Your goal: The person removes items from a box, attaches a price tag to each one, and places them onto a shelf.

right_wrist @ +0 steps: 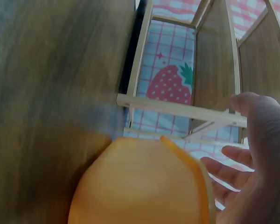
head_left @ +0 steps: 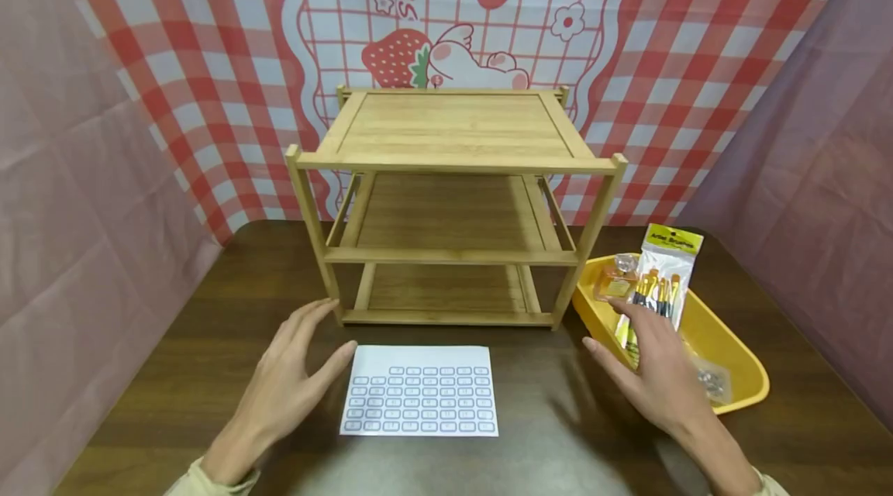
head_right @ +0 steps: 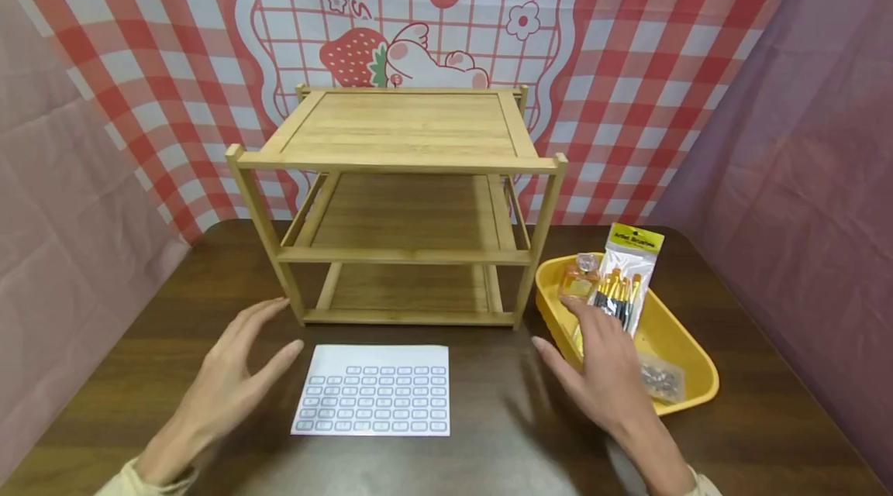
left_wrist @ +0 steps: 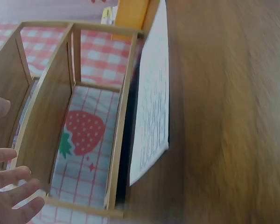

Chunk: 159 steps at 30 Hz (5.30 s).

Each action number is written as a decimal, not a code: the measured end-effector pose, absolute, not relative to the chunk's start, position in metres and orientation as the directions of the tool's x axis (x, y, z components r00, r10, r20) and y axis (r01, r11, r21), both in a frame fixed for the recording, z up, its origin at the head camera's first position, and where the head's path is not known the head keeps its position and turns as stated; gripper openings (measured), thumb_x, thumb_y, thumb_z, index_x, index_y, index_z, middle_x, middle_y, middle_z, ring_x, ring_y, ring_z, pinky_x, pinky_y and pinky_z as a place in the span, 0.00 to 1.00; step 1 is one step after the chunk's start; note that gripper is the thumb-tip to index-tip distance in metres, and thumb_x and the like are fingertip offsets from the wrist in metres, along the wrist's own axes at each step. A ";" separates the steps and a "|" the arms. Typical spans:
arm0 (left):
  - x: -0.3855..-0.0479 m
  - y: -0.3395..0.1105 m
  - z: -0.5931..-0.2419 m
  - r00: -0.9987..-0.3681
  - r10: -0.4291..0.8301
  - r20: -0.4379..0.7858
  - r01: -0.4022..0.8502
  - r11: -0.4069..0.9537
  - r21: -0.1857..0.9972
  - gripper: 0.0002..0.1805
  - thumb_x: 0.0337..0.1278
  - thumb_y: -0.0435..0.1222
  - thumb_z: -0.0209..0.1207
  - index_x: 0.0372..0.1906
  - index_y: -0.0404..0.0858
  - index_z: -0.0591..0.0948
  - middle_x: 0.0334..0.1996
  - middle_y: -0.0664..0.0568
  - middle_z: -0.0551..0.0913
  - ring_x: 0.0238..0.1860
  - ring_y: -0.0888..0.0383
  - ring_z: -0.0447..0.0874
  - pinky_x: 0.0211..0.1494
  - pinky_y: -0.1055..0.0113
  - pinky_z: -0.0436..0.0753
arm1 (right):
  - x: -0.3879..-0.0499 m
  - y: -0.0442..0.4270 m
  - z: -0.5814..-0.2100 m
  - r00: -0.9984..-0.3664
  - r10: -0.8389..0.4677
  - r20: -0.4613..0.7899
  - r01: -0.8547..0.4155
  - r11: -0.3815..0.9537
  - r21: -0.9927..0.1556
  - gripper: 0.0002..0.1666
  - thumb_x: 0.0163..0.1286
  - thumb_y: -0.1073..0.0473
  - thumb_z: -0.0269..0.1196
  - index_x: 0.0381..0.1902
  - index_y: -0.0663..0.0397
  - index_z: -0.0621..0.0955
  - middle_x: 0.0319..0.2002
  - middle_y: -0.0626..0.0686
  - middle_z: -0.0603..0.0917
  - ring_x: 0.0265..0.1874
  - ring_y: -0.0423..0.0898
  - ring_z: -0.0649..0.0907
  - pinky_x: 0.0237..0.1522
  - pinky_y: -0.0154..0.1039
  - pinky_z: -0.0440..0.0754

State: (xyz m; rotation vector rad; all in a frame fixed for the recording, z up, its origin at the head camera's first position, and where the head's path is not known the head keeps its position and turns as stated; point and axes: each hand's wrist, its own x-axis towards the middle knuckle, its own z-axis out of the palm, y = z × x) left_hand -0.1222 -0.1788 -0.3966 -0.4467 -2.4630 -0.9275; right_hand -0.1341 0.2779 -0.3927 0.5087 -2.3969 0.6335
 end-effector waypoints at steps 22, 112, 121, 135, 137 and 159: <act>-0.139 -0.114 -0.405 -0.883 0.166 0.440 0.470 0.295 0.832 0.24 0.68 0.35 0.65 0.66 0.32 0.77 0.60 0.40 0.80 0.57 0.40 0.81 0.62 0.56 0.82 | -0.147 0.314 -0.387 -0.880 0.064 0.470 -0.276 0.736 -0.618 0.25 0.72 0.61 0.68 0.60 0.71 0.75 0.45 0.68 0.83 0.40 0.31 0.76 0.35 0.20 0.73; -0.156 0.085 -0.425 -0.940 0.311 0.139 0.017 -0.363 0.932 0.22 0.68 0.26 0.61 0.63 0.22 0.74 0.54 0.35 0.82 0.54 0.44 0.85 0.54 0.60 0.86 | -0.163 0.373 -0.385 -0.975 0.221 0.039 0.153 0.782 -0.604 0.46 0.81 0.43 0.55 0.67 0.88 0.60 0.56 0.83 0.74 0.53 0.75 0.79 0.52 0.68 0.78; -0.157 0.093 -0.427 -0.935 0.326 0.142 0.011 -0.373 0.928 0.22 0.68 0.25 0.62 0.63 0.26 0.74 0.55 0.33 0.82 0.51 0.46 0.86 0.53 0.61 0.87 | -0.167 0.377 -0.380 -0.982 0.173 -0.079 0.186 0.786 -0.590 0.52 0.82 0.38 0.50 0.69 0.89 0.55 0.61 0.85 0.69 0.59 0.78 0.73 0.56 0.70 0.75; -0.161 0.106 -0.434 -0.928 0.337 0.156 0.021 -0.373 0.927 0.23 0.66 0.25 0.62 0.64 0.26 0.73 0.53 0.35 0.82 0.48 0.50 0.87 0.52 0.58 0.87 | -0.170 0.378 -0.383 -0.985 0.145 -0.095 0.171 0.733 -0.658 0.48 0.82 0.41 0.51 0.69 0.86 0.58 0.59 0.83 0.73 0.44 0.62 0.87 0.39 0.46 0.88; -0.161 0.107 -0.435 -0.930 0.336 0.150 0.018 -0.368 0.930 0.24 0.66 0.25 0.63 0.64 0.25 0.73 0.53 0.34 0.82 0.47 0.50 0.88 0.51 0.58 0.88 | -0.170 0.377 -0.384 -0.986 0.142 -0.090 0.165 0.719 -0.675 0.47 0.83 0.42 0.51 0.69 0.87 0.58 0.58 0.83 0.73 0.42 0.60 0.88 0.36 0.43 0.89; -0.163 0.128 -0.439 -0.953 0.294 0.078 -0.061 -0.436 0.898 0.22 0.64 0.21 0.63 0.61 0.22 0.74 0.46 0.39 0.84 0.42 0.56 0.87 0.48 0.64 0.88 | -0.177 0.378 -0.390 -0.980 0.157 -0.119 0.194 0.661 -0.725 0.46 0.82 0.43 0.54 0.69 0.87 0.59 0.52 0.78 0.78 0.35 0.46 0.86 0.33 0.37 0.87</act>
